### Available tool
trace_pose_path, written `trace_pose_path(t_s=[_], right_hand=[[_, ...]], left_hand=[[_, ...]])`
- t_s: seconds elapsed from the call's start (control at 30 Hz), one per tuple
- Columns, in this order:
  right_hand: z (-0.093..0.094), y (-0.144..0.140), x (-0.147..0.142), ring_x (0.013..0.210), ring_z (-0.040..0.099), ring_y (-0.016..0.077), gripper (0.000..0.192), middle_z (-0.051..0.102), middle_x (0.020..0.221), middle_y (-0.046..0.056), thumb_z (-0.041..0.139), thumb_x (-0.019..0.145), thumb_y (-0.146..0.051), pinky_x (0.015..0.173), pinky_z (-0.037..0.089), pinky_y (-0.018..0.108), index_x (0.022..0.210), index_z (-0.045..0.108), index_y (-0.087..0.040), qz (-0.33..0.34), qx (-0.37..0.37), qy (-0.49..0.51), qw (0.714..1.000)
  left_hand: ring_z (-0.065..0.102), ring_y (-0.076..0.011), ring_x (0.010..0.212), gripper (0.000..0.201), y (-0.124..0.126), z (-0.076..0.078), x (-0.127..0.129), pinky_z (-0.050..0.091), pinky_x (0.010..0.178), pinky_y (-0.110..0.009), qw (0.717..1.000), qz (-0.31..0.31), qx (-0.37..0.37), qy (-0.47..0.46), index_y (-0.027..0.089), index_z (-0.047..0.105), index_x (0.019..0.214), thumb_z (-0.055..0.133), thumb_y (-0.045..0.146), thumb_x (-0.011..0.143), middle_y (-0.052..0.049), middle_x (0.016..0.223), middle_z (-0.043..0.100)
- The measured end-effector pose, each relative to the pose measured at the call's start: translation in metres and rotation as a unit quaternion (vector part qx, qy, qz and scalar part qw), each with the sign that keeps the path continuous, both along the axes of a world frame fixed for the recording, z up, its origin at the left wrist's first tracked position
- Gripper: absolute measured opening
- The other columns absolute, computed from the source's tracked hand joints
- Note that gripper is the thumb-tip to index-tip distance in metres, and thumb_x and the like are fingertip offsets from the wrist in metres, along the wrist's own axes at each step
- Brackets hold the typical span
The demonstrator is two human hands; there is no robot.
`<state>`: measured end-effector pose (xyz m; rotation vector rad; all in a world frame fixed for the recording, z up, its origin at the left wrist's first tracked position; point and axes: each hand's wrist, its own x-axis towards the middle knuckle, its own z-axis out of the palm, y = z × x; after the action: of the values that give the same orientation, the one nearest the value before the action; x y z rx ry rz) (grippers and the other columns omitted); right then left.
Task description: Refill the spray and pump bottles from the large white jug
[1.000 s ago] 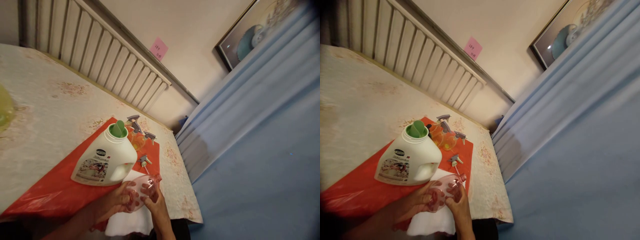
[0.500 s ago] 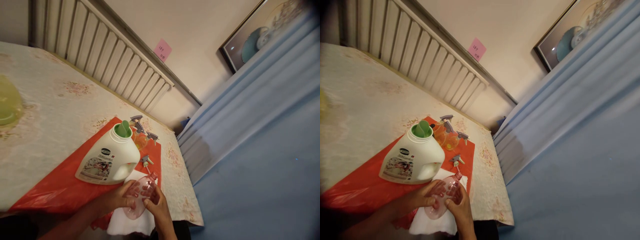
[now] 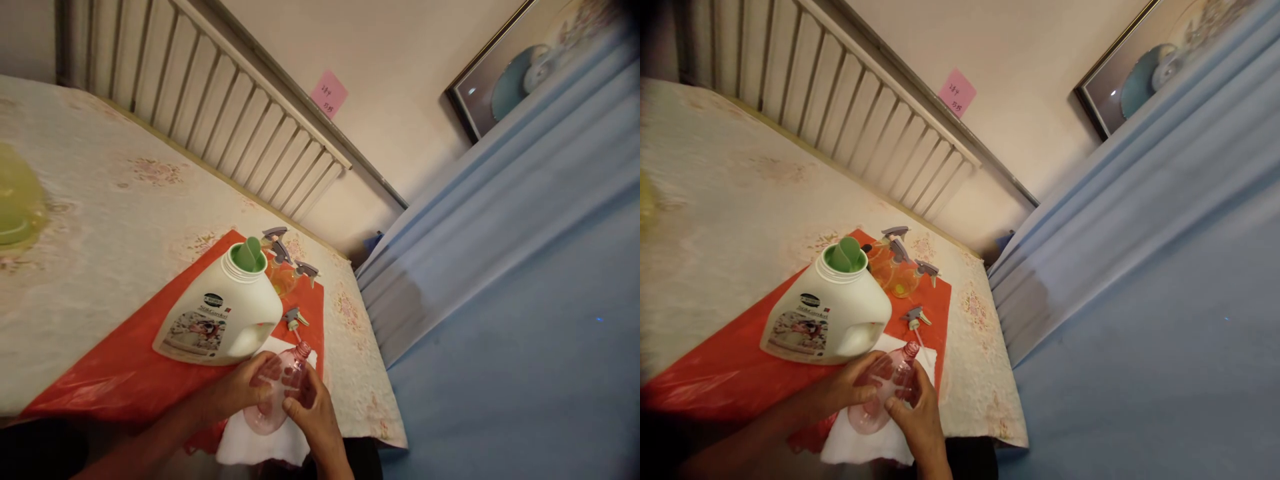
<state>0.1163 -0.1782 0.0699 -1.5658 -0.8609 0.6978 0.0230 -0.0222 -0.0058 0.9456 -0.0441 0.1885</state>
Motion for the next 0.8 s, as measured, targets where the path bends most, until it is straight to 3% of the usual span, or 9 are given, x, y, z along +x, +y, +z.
trace_pose_path(t_s=[0.27,0.53,0.8], right_hand=[[-0.001,0.007,-0.007,0.117,0.061,0.0299,0.076,0.062,0.131,0.011,0.081,0.069,-0.037,0.093,0.053,0.041,0.136,0.048,-0.021,-0.022,-0.02,-0.023,0.999],[-0.016,0.006,-0.007,0.114,0.062,0.0299,0.071,0.066,0.123,0.01,0.079,0.066,-0.03,0.091,0.055,0.04,0.131,0.053,-0.021,-0.099,-0.034,-0.048,0.993],[-0.013,0.005,-0.006,0.106,0.065,0.0295,0.071,0.067,0.118,0.011,0.08,0.065,-0.033,0.086,0.056,0.04,0.13,0.055,-0.019,-0.085,-0.03,-0.067,0.994]], left_hand=[[0.058,-0.0336,0.109,0.056,-0.004,0.002,0.0,0.046,0.091,-0.041,0.981,0.114,0.153,-0.015,0.021,0.056,0.114,0.075,0.05,0.071,-0.01,0.116,0.063],[0.056,-0.0349,0.11,0.051,-0.006,0.005,-0.001,0.044,0.094,-0.043,0.98,0.128,0.15,0.019,0.02,0.06,0.107,0.077,0.048,0.068,-0.01,0.112,0.065],[0.056,-0.0333,0.114,0.063,-0.008,-0.007,0.003,0.043,0.099,-0.044,0.981,0.113,0.158,0.006,0.021,0.055,0.113,0.075,0.059,0.067,-0.009,0.118,0.062]])
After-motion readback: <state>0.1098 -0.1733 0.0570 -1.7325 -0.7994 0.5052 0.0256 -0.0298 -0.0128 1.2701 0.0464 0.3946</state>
